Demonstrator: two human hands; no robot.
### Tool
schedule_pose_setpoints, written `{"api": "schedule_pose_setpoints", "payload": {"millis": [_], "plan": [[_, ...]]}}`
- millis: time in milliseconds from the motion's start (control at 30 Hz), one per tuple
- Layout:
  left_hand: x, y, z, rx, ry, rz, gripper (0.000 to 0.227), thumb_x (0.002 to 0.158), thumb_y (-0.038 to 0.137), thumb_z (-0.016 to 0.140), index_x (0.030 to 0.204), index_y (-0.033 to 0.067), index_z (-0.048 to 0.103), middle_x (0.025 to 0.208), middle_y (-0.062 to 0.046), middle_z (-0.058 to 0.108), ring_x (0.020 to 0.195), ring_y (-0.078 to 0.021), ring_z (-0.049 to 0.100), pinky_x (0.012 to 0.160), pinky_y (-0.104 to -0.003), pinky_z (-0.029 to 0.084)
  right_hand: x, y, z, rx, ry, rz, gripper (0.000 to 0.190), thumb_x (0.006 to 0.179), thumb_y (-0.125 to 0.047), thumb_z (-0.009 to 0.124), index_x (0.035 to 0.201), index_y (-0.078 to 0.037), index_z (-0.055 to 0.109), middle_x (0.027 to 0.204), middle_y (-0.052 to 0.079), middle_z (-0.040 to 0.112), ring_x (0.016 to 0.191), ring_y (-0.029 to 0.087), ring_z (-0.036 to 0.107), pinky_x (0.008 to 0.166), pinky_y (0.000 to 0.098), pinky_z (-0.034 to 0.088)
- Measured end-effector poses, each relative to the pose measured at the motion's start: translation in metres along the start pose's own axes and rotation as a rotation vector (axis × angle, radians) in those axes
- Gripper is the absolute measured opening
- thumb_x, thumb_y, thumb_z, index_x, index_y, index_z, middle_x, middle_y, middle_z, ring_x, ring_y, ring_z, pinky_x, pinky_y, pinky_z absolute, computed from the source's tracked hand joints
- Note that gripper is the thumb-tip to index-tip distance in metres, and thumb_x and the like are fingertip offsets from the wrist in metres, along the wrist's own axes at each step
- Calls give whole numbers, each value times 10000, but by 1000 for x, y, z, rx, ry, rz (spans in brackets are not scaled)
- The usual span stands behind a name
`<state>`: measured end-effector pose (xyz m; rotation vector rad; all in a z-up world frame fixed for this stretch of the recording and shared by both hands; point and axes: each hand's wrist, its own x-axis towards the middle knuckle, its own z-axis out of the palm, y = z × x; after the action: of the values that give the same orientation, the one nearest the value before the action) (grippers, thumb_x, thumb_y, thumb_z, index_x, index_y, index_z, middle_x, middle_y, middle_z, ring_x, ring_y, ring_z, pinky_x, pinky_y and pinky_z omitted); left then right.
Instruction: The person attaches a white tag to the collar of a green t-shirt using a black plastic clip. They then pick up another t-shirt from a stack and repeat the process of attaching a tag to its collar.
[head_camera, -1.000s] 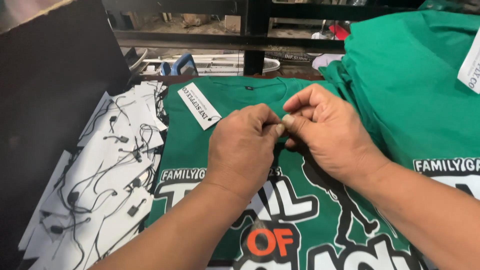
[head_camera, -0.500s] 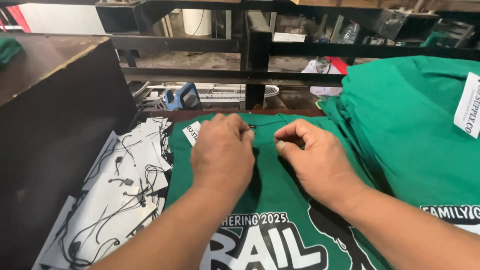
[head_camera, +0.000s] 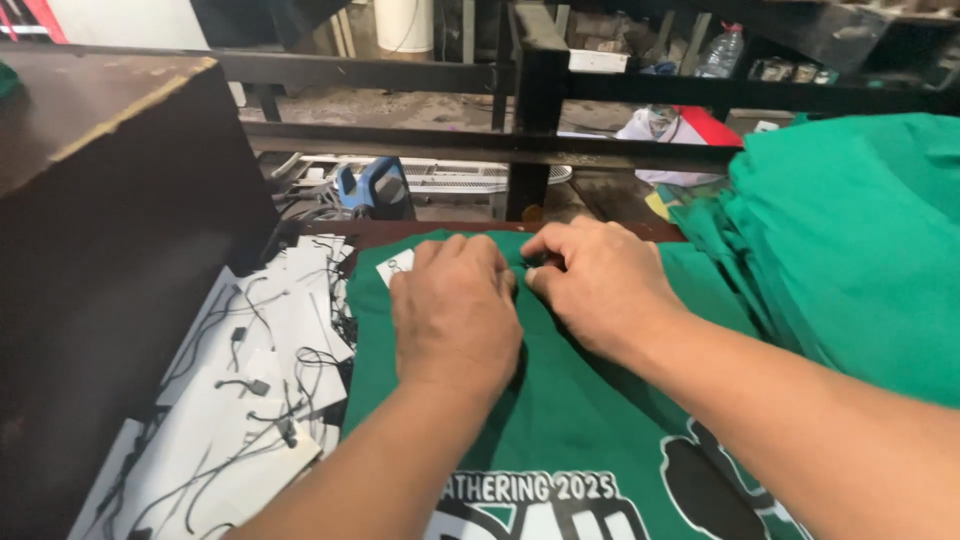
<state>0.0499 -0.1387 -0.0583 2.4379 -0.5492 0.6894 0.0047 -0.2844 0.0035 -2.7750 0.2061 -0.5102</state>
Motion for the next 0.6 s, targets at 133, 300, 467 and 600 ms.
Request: {"api": "schedule_pose_setpoints", "payload": {"millis": [133, 300, 467, 600], "plan": [[-2, 0, 2, -20, 23, -12, 162, 944, 364, 671, 899, 231, 590, 884, 27, 570, 1190, -229, 597, 943, -526, 482, 14, 2, 12, -65, -43, 6, 161, 868, -438, 638, 909, -342, 761, 896, -43, 683, 1035, 255, 654, 930, 420, 527], [-3, 2, -4, -76, -2, -31, 140, 989, 306, 598, 878, 222, 578, 855, 34, 566, 1177, -234, 619, 925, -501, 471, 16, 7, 20, -38, -14, -27, 198, 914, -419, 600, 857, -252, 690, 861, 4, 655, 1023, 296, 644, 919, 458, 538], [7, 6, -6, -40, 33, 6, 115, 962, 295, 635, 895, 212, 594, 884, 23, 572, 1156, -258, 602, 906, -531, 469, 9, 3, 16, 17, 50, -40, 204, 934, -388, 591, 878, -205, 663, 889, 38, 661, 1029, 339, 641, 920, 495, 530], [16, 8, -6, -17, 47, 118, 78, 955, 219, 667, 886, 188, 653, 987, 23, 608, 1193, -252, 591, 931, -514, 469, 5, 2, 12, 160, 88, -22, 173, 960, -361, 600, 907, -201, 642, 954, 31, 621, 1069, 312, 613, 945, 469, 518]]}}
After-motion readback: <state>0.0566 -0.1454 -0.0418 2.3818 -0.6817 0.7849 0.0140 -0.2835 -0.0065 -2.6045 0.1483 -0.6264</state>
